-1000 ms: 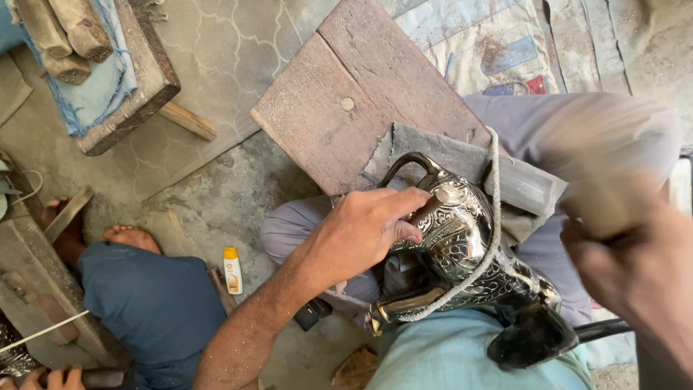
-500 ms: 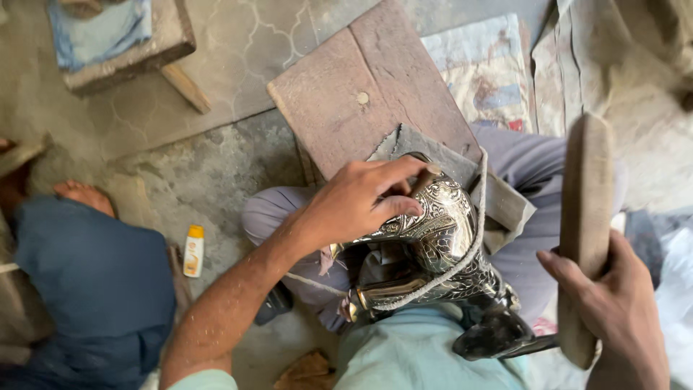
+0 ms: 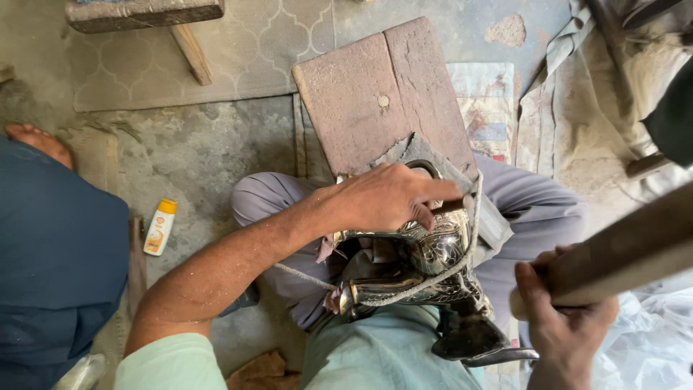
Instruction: The person sits on the floor and uses a wooden mallet and a metal chisel to engrave patterns into a silver-colored metal object. They repeatedly strike the chisel to create decorative lines on the surface.
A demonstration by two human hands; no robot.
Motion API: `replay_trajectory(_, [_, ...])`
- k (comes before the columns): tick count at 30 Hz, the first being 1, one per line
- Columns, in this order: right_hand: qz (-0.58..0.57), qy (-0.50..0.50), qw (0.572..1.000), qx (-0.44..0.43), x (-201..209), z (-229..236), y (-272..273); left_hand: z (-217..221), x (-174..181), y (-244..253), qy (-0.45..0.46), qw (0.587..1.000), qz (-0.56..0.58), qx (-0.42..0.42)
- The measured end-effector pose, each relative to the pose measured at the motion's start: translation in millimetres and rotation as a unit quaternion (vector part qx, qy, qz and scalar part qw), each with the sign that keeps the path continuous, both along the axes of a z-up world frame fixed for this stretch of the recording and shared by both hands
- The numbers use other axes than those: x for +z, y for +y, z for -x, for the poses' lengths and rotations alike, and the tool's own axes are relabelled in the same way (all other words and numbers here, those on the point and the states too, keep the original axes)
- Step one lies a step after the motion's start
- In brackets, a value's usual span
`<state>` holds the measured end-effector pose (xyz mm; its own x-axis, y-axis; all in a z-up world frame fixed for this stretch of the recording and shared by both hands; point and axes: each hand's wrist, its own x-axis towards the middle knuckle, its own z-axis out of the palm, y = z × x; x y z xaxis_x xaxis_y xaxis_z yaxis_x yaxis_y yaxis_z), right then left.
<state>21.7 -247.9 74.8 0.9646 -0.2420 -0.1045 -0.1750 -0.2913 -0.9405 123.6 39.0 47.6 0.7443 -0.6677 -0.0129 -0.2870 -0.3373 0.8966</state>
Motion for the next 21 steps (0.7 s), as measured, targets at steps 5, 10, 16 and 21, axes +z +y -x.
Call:
replay_trajectory(5, [0.366, -0.115, 0.914, 0.136, 10, -12, 16, 3, 3, -3, -0.059, 0.992, 0.109, -0.023])
replay_trajectory(10, [0.441, -0.121, 0.882, 0.117, -9, -12, 15, 4, 9, -6, -0.016, 0.997, 0.058, -0.045])
replay_trajectory(16, [0.437, -0.14, 0.882, 0.111, -23, -10, 4, 2, 11, -6, -0.054, 0.996, 0.038, -0.064])
replay_trajectory(21, [0.278, -0.107, 0.95, 0.096, -20, -13, 10, 2, 6, -10, -0.051, 0.997, 0.035, -0.049])
